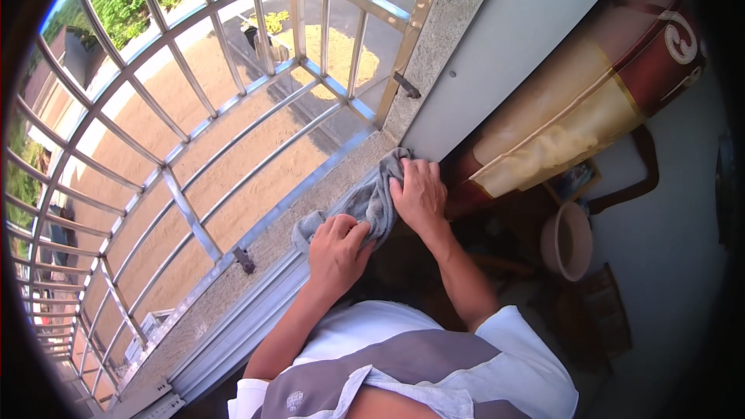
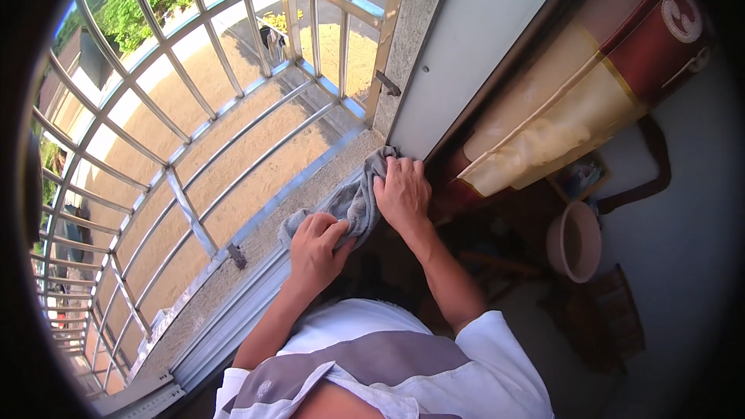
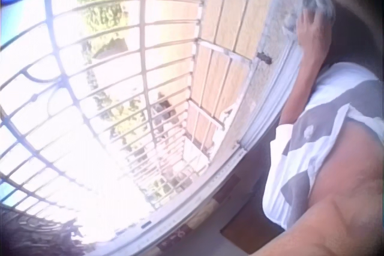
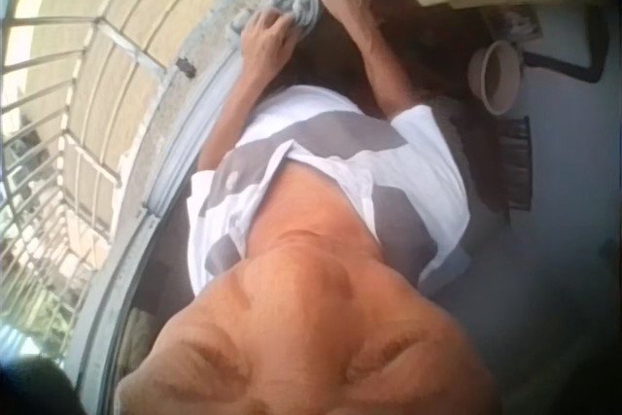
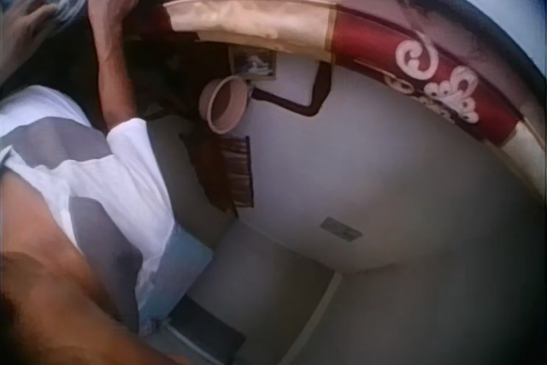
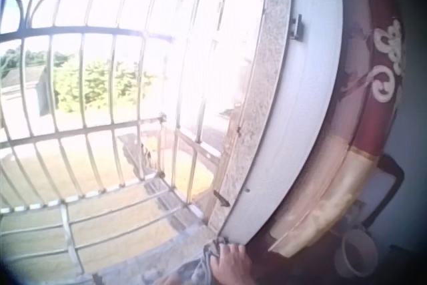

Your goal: The person wipes the metal frame and the security bars of a window using a grey cloth, cleaning the various surfaces and reaching through the bars to wipe the outer edges.

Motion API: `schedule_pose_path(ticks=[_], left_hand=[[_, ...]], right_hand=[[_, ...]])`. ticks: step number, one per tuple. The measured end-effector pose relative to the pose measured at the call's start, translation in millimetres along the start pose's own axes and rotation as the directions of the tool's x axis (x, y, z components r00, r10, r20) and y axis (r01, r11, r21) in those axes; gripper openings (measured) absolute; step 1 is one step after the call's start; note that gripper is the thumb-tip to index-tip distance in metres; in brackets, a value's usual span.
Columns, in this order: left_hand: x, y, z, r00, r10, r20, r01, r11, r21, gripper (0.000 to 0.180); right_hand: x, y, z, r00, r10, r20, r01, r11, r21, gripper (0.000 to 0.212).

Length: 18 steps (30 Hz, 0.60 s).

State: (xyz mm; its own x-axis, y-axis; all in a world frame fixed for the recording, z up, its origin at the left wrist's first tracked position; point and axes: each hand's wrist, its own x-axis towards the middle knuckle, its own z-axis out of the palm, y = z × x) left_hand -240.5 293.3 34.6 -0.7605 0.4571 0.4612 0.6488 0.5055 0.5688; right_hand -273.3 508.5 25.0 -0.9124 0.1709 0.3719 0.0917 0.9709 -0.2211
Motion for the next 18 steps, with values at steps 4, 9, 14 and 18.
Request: schedule_pose_path(ticks=[4,9,14,18], left_hand=[[-12.9,-3.1,-16.7,1.0,-0.008,0.031,0.007,1.0,0.009,0.041],[-17.2,-3.3,-23.3,0.996,0.024,0.088,-0.022,1.0,-0.018,0.049],[-17.0,-5.2,-22.8,0.995,0.049,0.088,-0.044,0.998,-0.051,0.049],[-21.1,-8.1,-29.1,0.99,0.081,0.113,-0.076,0.996,-0.051,0.053]], right_hand=[[1.3,3.3,-7.1,0.998,-0.062,0.015,0.063,0.995,-0.073,0.04],[13.7,-6.4,-8.3,0.996,-0.047,0.074,0.056,0.991,-0.118,0.038],[15.7,-8.9,-4.8,0.994,-0.025,0.108,0.034,0.996,-0.082,0.025],[-12.4,-50.5,-14.0,0.968,-0.177,0.177,0.172,0.984,0.04,0.019]])
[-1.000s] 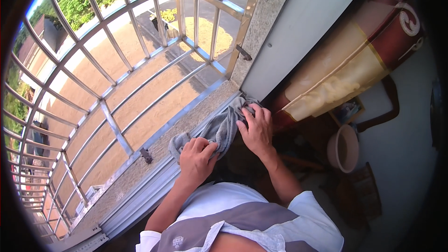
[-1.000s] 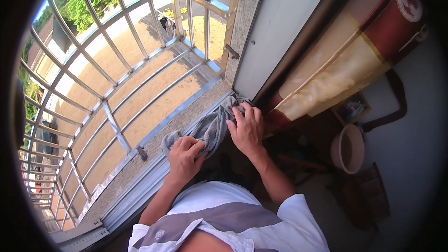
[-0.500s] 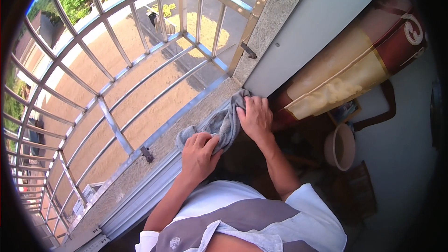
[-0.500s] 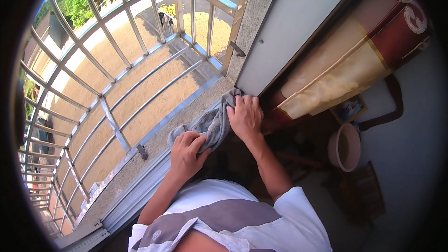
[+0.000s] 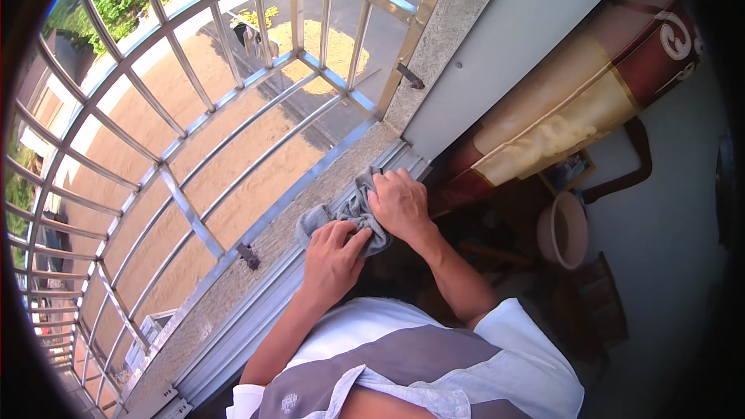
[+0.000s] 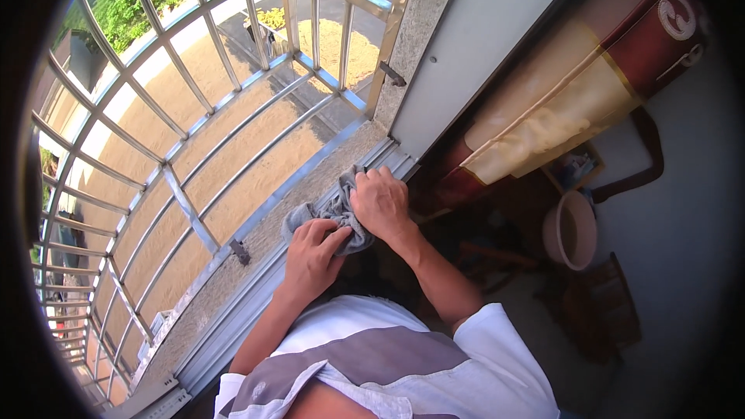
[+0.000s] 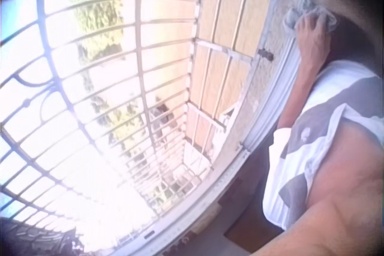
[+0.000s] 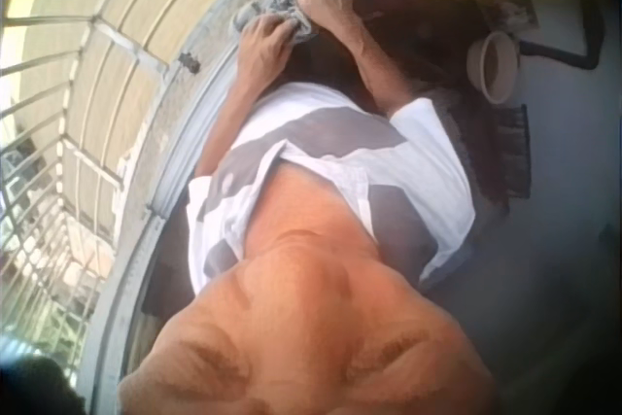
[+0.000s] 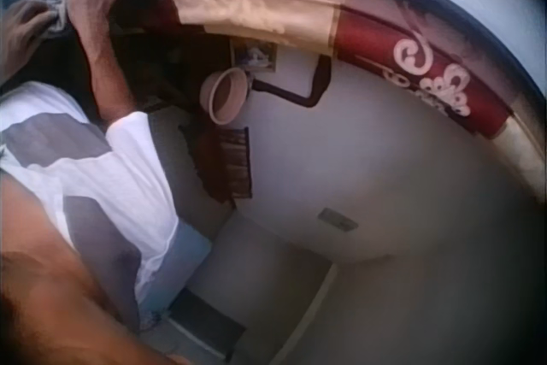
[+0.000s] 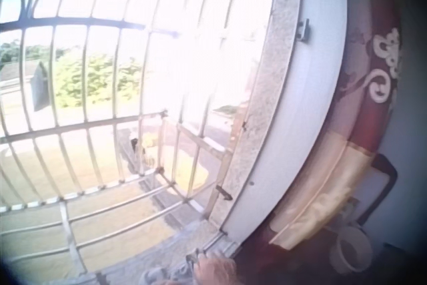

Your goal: The person wipes the metal frame and the security bars of a window using a grey cloth, cleaning the various surfaces and reaching through the bars to wipe the outer edges.

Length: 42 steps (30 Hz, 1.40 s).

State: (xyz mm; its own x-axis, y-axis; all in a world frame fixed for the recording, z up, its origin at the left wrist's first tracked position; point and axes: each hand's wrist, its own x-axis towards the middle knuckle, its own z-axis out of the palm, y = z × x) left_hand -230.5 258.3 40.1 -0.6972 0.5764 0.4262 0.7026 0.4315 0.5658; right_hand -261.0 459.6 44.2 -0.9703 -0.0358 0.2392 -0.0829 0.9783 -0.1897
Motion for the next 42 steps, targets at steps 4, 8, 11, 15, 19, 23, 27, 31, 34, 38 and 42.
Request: schedule_pose_path(ticks=[4,8,11,15,19,23,27,31,34,38,42], left_hand=[[-7.4,-3.4,0.0,1.0,0.024,-0.004,-0.024,1.0,0.006,0.053],[-5.0,-0.2,-0.1,1.0,0.005,-0.014,-0.005,1.0,0.003,0.045],[1.2,7.2,2.3,0.999,-0.017,-0.048,0.018,1.0,0.02,0.042],[-2.1,11.4,-1.5,0.997,-0.027,-0.066,0.032,0.997,0.074,0.041],[-14.5,2.8,-1.7,0.995,-0.007,-0.097,0.012,0.999,0.051,0.042],[-24.8,0.7,-5.4,0.994,-0.056,-0.099,0.061,0.997,0.051,0.044],[-22.0,4.1,-9.1,0.995,-0.072,-0.074,0.076,0.996,0.05,0.042],[-17.0,10.7,-5.5,0.992,-0.064,-0.111,0.068,0.997,0.039,0.041],[-21.8,11.1,-8.9,0.993,-0.051,-0.107,0.064,0.99,0.124,0.038],[-41.0,8.6,-12.9,0.984,-0.093,-0.152,0.11,0.988,0.109,0.039],[-40.3,4.5,-17.6,0.984,-0.098,-0.149,0.111,0.99,0.085,0.044]], right_hand=[[-15.1,-15.2,-1.3,0.997,-0.06,-0.046,0.062,0.997,0.041,0.015],[4.4,36.1,1.8,0.994,-0.069,-0.085,0.059,0.991,-0.118,0.018],[21.1,65.2,2.2,0.995,0.016,-0.1,-0.031,0.988,-0.149,0.017],[17.4,44.3,11.1,0.991,0.021,-0.134,-0.042,0.987,-0.156,0.014],[-8.0,-11.0,8.5,0.983,-0.163,-0.079,0.164,0.986,-0.001,0.013],[-20.1,-22.1,8.4,0.977,-0.204,-0.064,0.21,0.974,0.089,0.015],[1.8,32.0,-1.2,0.995,-0.099,-0.032,0.099,0.995,-0.002,0.024],[18.1,58.4,-4.6,0.999,0.035,-0.038,-0.037,0.999,-0.037,0.026],[6.0,29.3,4.5,0.993,-0.093,-0.079,0.097,0.994,0.046,0.021],[-19.5,-35.5,4.6,0.95,-0.311,-0.016,0.309,0.934,0.178,0.018],[-14.7,-24.4,1.4,0.958,-0.285,-0.026,0.285,0.94,0.187,0.022]])
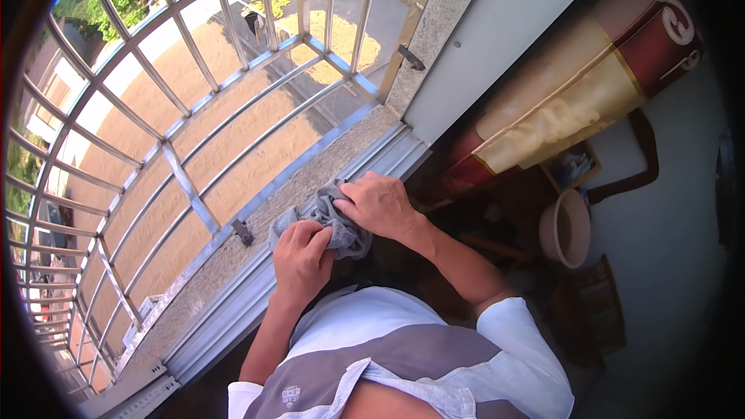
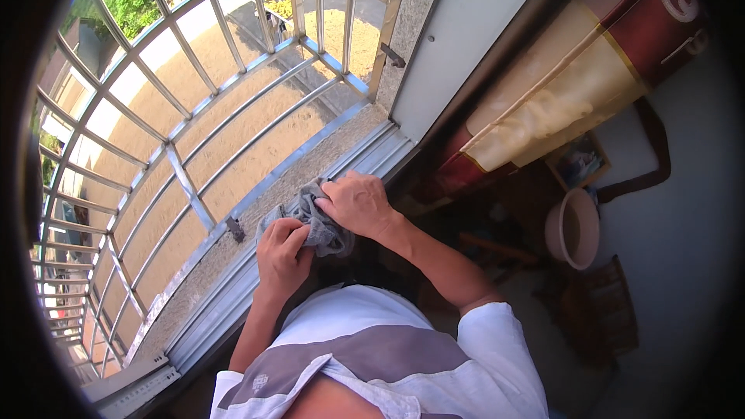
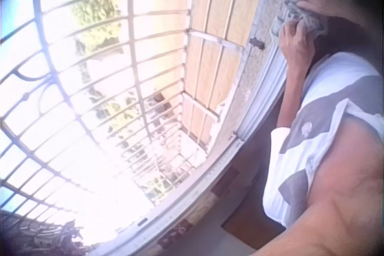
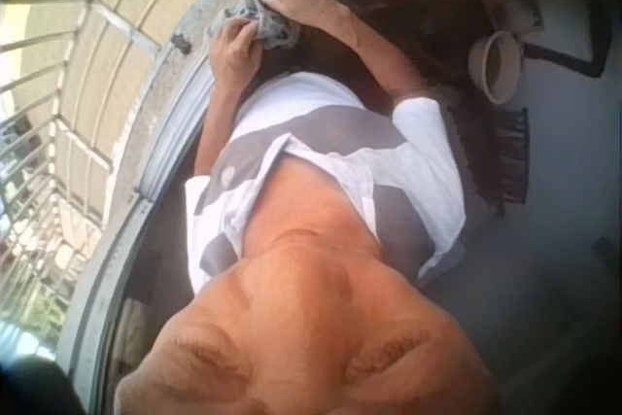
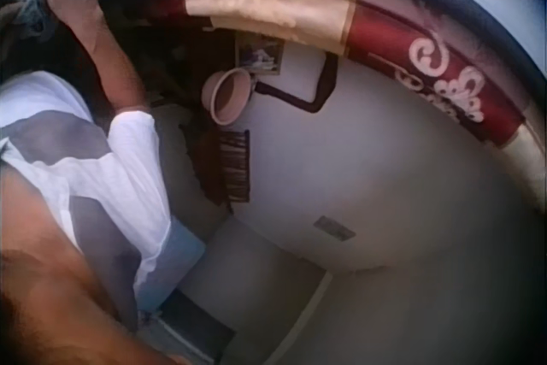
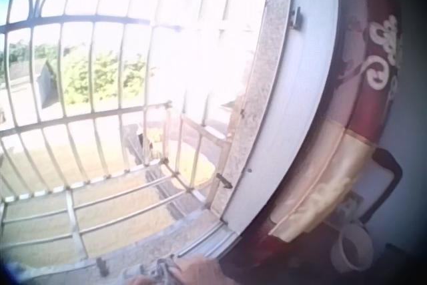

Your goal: The person wipes the metal frame and the security bars of a window using a grey cloth, cleaning the various surfaces and reaching through the bars to wipe the outer edges.

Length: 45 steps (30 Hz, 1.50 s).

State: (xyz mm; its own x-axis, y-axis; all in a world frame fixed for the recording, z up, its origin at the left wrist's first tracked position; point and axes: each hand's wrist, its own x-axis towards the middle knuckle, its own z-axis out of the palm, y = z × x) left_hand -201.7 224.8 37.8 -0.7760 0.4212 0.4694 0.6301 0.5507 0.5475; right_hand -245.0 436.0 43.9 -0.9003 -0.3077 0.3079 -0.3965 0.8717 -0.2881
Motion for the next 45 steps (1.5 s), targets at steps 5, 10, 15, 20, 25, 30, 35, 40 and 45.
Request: schedule_pose_path(ticks=[5,10,15,20,25,30,35,40,45], left_hand=[[8.9,10.3,1.7,1.0,-0.029,-0.006,0.029,1.0,0.005,0.046],[1.1,10.7,-4.0,0.996,-0.077,-0.049,0.083,0.988,0.131,0.046],[-14.7,-2.2,-5.5,0.999,-0.032,-0.033,0.035,0.995,0.093,0.045],[-7.1,-4.2,-1.6,0.999,-0.024,-0.029,0.025,0.998,0.061,0.045],[5.7,10.9,6.2,0.999,-0.041,-0.007,0.041,0.998,0.041,0.048],[-2.7,3.6,7.2,0.999,-0.035,0.001,0.035,0.998,0.058,0.048],[-9.2,-1.3,6.0,0.999,-0.039,-0.034,0.04,0.999,0.019,0.046],[-7.2,-4.3,3.6,0.997,-0.073,-0.026,0.073,0.997,0.017,0.042],[6.4,8.5,16.4,1.0,0.004,-0.024,-0.004,1.0,0.005,0.041]], right_hand=[[5.8,85.5,-23.9,0.961,0.26,-0.096,-0.276,0.931,-0.239,0.031],[7.4,67.8,-10.7,0.977,0.162,-0.14,-0.185,0.968,-0.168,0.026],[-3.0,-4.1,5.7,0.999,-0.027,-0.031,0.027,1.0,0.0,0.02],[1.9,46.3,-12.1,0.995,0.094,-0.029,-0.098,0.981,-0.165,0.026],[9.7,102.2,-18.8,0.956,0.279,-0.094,-0.294,0.901,-0.32,0.023],[10.6,58.2,-3.9,0.988,0.111,-0.111,-0.136,0.96,-0.245,0.01],[-1.1,-8.1,10.2,0.999,0.043,0.014,-0.042,0.999,-0.013,0.01],[-0.8,36.7,-10.9,0.983,0.183,0.028,-0.181,0.982,-0.049,0.017],[5.7,102.6,-24.9,0.95,0.273,-0.15,-0.306,0.911,-0.277,0.021]])
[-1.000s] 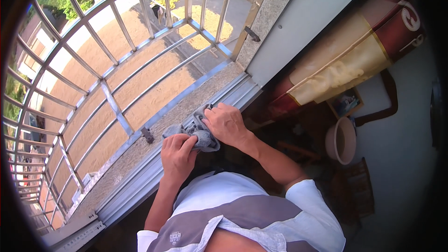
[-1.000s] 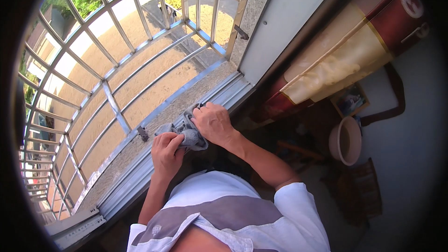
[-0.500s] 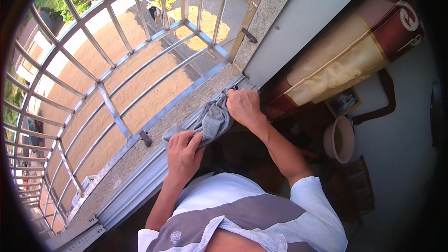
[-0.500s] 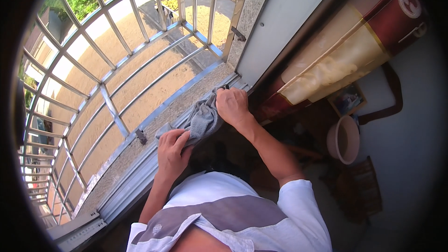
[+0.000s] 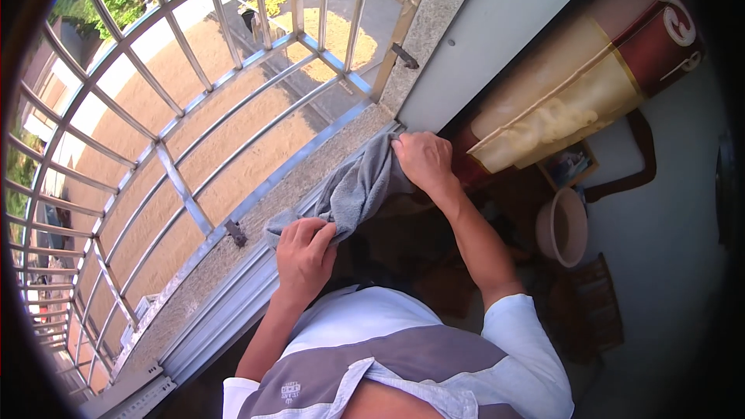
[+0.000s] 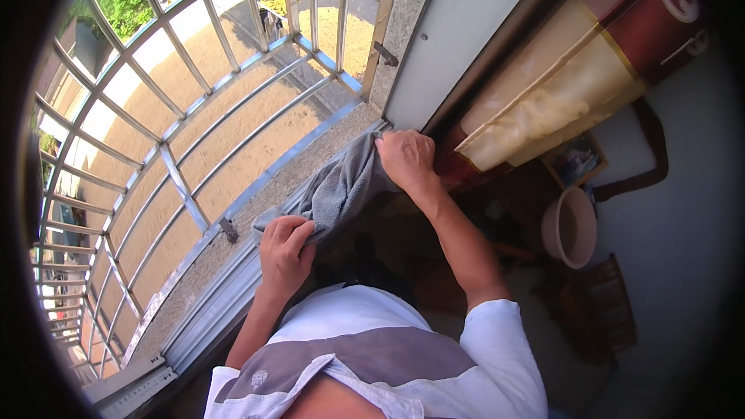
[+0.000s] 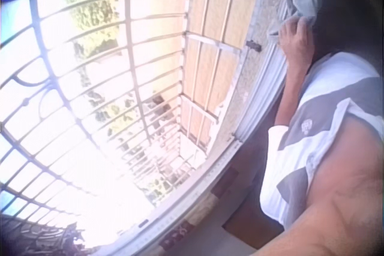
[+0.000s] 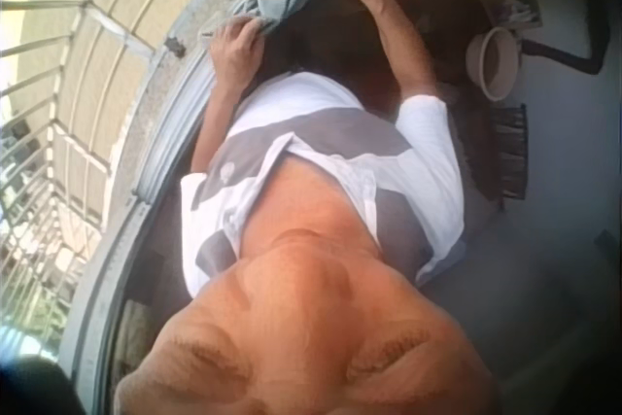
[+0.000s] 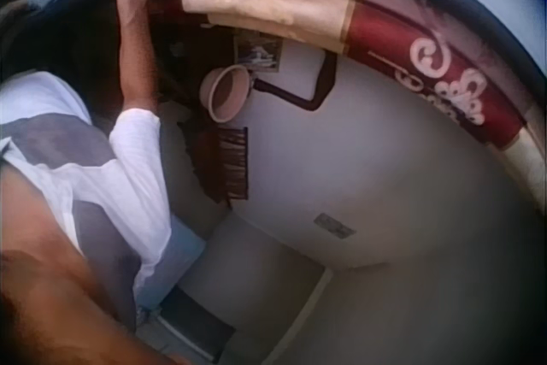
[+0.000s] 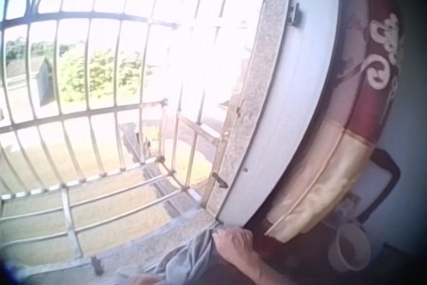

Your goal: The person wipes the metal frame and the security bars of a window using a grey cloth, cleaning the various surfaces and reaching through the bars to wipe the outer edges.

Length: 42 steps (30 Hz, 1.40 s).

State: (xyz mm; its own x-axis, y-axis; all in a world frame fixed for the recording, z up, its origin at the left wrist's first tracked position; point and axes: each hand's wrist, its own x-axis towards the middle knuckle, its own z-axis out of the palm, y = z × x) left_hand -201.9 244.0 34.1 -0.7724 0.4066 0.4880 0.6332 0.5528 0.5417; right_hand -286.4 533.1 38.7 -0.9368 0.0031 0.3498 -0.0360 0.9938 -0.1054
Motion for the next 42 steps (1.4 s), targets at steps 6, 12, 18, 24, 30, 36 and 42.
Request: schedule_pose_path(ticks=[6,12,18,24,30,36,42], left_hand=[[-8.2,-2.1,-4.9,0.998,-0.053,-0.032,0.053,0.998,-0.014,0.042],[-11.5,-6.8,-9.4,0.987,-0.156,-0.048,0.149,0.979,-0.136,0.04],[21.3,10.9,-3.8,0.976,-0.211,0.042,0.215,0.954,-0.209,0.051],[18.8,9.3,1.3,0.99,-0.008,0.139,0.011,1.0,-0.022,0.059],[7.7,0.1,-2.7,0.992,-0.007,0.128,0.014,0.998,-0.055,0.052],[10.0,-0.7,-6.9,0.993,0.024,0.118,-0.014,0.996,-0.083,0.049],[8.3,5.9,-13.0,0.993,-0.089,0.077,0.083,0.994,0.076,0.047]], right_hand=[[-37.5,-50.8,8.1,0.982,-0.031,-0.186,0.087,0.949,0.302,0.031],[-31.6,-16.6,1.2,0.919,0.384,0.088,-0.144,0.121,0.982,0.023],[-18.5,-19.2,-32.3,0.949,0.041,-0.314,0.026,0.978,0.206,0.053],[-13.2,-22.6,5.2,0.989,-0.041,-0.139,0.046,0.998,0.032,0.039],[-31.5,-58.1,0.7,0.976,-0.155,-0.151,0.183,0.963,0.195,0.019],[-21.9,-39.8,-2.8,0.979,-0.173,-0.105,0.189,0.967,0.17,0.027],[-13.8,-28.6,1.1,0.982,-0.145,-0.121,0.154,0.985,0.074,0.022]])
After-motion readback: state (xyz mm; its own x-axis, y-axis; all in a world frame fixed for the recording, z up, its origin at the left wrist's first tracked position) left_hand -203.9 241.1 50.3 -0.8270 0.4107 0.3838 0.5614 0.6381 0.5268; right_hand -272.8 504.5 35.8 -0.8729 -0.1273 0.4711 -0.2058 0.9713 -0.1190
